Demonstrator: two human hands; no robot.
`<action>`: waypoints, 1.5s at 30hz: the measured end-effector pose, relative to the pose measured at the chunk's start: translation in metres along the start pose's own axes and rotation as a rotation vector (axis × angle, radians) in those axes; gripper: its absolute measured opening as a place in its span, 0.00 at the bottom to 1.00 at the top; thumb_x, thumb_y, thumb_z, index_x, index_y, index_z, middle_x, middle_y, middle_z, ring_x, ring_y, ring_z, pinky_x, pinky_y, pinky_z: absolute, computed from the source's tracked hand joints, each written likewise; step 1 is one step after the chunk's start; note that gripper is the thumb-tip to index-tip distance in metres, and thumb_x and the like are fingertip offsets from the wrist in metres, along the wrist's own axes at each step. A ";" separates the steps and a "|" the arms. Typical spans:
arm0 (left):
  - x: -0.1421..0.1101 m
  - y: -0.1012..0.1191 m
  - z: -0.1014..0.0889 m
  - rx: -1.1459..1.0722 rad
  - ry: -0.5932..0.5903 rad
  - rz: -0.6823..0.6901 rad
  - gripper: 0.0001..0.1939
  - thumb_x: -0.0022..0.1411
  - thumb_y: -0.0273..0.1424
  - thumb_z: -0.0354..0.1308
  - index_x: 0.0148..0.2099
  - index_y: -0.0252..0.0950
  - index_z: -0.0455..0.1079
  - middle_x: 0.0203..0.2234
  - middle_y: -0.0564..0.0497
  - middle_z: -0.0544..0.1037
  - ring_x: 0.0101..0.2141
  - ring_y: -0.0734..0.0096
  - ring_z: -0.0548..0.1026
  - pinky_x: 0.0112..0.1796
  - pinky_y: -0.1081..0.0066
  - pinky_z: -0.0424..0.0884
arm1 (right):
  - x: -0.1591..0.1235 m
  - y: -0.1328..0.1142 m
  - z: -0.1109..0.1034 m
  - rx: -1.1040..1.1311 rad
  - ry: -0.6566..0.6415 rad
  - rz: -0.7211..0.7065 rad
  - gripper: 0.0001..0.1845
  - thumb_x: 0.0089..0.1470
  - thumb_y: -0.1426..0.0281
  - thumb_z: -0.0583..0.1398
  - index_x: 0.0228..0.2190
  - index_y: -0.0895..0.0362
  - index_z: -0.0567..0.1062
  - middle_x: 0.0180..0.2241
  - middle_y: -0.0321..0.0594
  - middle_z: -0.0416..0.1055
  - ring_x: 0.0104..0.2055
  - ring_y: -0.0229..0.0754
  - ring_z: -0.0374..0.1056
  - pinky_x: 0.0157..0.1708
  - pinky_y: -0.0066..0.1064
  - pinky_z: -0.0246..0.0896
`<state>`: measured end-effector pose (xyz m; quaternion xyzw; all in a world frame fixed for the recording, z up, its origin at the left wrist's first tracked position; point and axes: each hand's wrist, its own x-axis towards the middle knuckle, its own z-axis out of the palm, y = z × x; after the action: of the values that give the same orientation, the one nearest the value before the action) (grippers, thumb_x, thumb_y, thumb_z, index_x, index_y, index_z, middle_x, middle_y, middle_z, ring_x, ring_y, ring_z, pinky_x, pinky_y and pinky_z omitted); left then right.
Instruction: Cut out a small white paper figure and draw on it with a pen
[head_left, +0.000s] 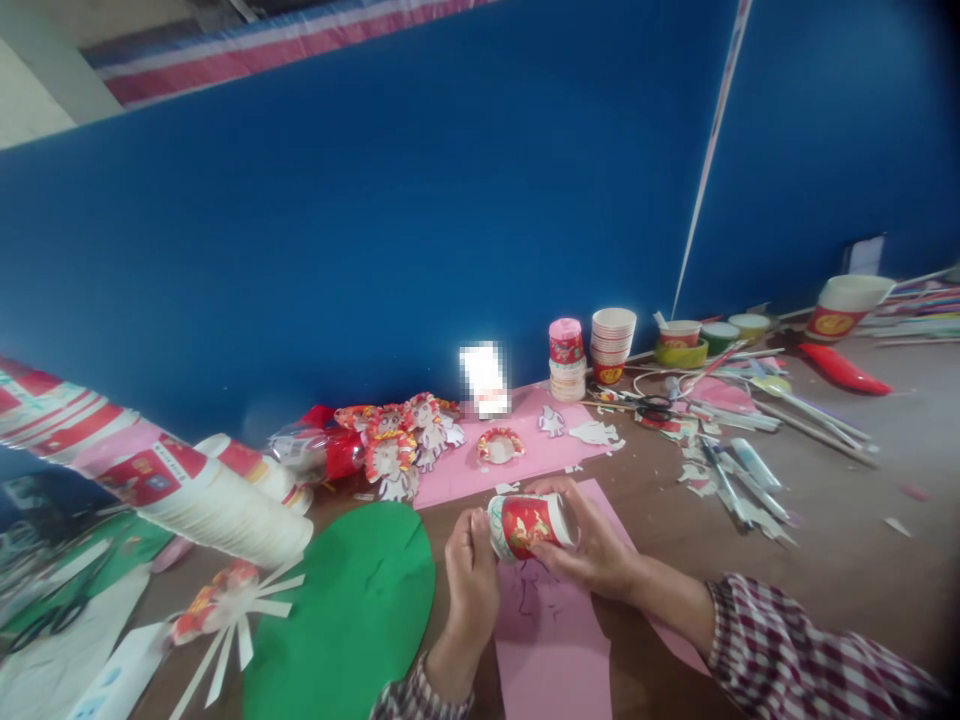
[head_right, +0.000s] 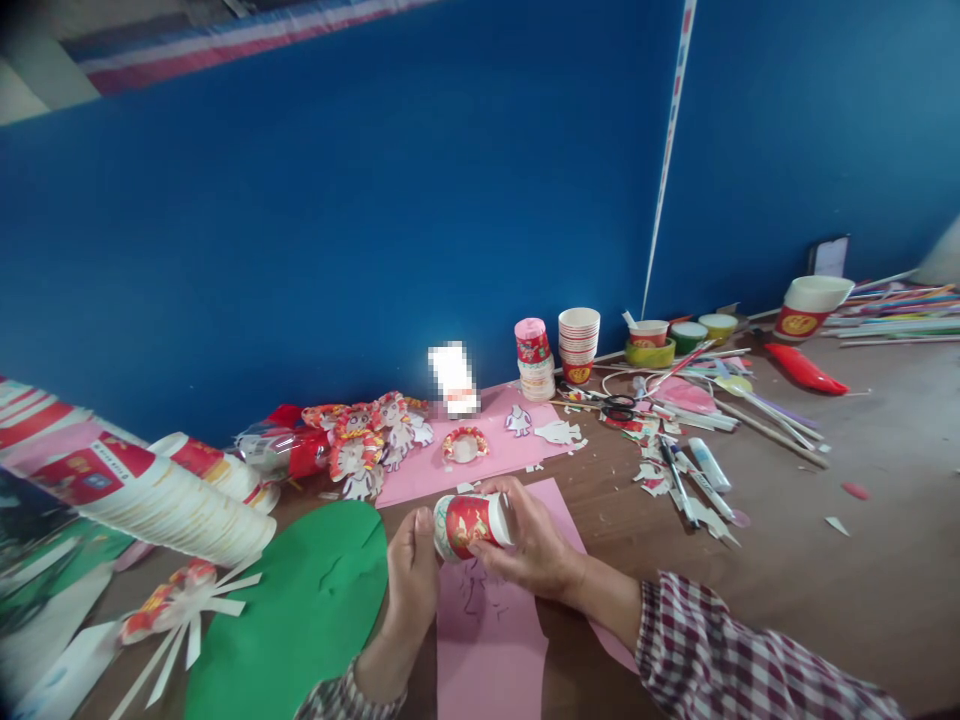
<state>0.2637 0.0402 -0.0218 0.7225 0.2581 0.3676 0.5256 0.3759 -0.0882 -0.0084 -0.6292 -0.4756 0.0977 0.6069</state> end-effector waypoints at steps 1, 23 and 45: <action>0.000 -0.001 0.001 -0.026 -0.004 -0.036 0.23 0.64 0.48 0.46 0.25 0.36 0.57 0.16 0.58 0.60 0.17 0.79 0.58 0.19 0.78 0.56 | 0.001 -0.001 -0.001 0.001 0.000 0.015 0.22 0.47 0.70 0.62 0.45 0.54 0.63 0.41 0.43 0.68 0.41 0.45 0.67 0.42 0.35 0.63; -0.006 0.001 -0.001 0.245 -0.004 0.226 0.17 0.68 0.37 0.43 0.28 0.36 0.62 0.19 0.54 0.67 0.20 0.74 0.64 0.24 0.75 0.62 | 0.007 -0.007 0.001 0.074 0.124 0.226 0.18 0.48 0.66 0.61 0.40 0.56 0.63 0.35 0.39 0.68 0.34 0.39 0.67 0.34 0.29 0.66; -0.009 0.001 0.002 0.334 -0.052 0.419 0.13 0.66 0.30 0.48 0.27 0.37 0.58 0.21 0.55 0.65 0.23 0.76 0.64 0.26 0.77 0.61 | 0.010 -0.007 0.000 0.159 0.164 0.388 0.17 0.49 0.59 0.59 0.38 0.54 0.62 0.29 0.35 0.70 0.32 0.40 0.66 0.32 0.30 0.65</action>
<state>0.2596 0.0316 -0.0235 0.8462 0.1464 0.4018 0.3180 0.3775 -0.0822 0.0020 -0.6650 -0.2854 0.1982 0.6611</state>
